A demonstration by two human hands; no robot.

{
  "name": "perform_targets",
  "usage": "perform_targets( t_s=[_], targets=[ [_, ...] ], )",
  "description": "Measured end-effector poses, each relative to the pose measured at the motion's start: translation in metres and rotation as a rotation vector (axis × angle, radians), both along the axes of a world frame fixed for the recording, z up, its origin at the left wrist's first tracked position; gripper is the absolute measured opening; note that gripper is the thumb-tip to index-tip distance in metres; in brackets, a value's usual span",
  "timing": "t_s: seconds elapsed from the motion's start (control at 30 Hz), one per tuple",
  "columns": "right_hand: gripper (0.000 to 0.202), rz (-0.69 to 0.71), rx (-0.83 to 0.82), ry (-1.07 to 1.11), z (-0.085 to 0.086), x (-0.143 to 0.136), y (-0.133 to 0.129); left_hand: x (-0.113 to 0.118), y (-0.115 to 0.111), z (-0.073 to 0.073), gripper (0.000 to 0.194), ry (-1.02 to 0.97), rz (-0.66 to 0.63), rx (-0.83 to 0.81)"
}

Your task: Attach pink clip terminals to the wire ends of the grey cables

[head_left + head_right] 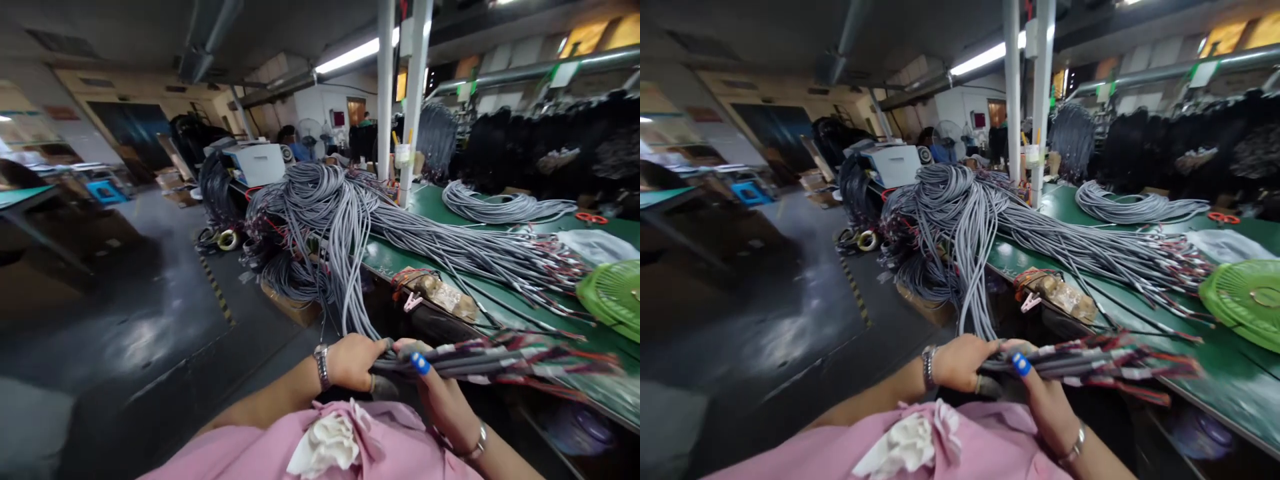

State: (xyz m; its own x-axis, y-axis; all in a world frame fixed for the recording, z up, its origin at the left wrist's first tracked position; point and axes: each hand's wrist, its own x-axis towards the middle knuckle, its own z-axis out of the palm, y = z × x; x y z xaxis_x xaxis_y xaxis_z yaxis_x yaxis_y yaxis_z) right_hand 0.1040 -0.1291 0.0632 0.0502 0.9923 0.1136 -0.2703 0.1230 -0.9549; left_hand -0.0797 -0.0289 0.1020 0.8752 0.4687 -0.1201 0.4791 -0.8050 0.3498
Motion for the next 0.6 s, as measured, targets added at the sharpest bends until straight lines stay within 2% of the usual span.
perform_targets(
  t_s=[0.1,0.17,0.23,0.3,0.37,0.4,0.5,0.6],
  targets=[
    [0.035,0.044,-0.011,0.116,0.006,-0.010,0.013,-0.006,0.001,0.008,0.073,-0.073,0.011,-0.020],
    [0.036,0.061,-0.020,0.133,0.007,-0.015,0.019,-0.009,0.004,0.011,0.080,-0.198,0.064,-0.015],
    [0.036,0.077,-0.028,0.101,0.003,-0.020,0.022,-0.008,0.009,0.007,0.093,-0.368,0.101,-0.075],
    [0.036,0.081,-0.038,0.079,-0.003,-0.023,0.026,-0.003,0.013,-0.005,0.110,-0.517,0.016,-0.298],
    [0.038,0.046,-0.056,0.080,-0.009,-0.027,0.030,0.006,0.016,-0.024,0.118,-0.621,-0.133,-0.648],
    [0.039,0.015,-0.065,0.072,-0.011,-0.028,0.033,0.012,0.016,-0.034,0.120,-0.666,-0.158,-0.755],
    [0.042,-0.073,-0.067,-0.094,-0.015,-0.030,0.040,0.024,0.016,-0.060,0.111,-0.754,-0.058,-0.826],
    [0.037,-0.173,0.078,-0.408,-0.013,-0.027,0.045,0.025,0.019,-0.070,0.099,-0.698,0.033,-0.762]
  ],
)
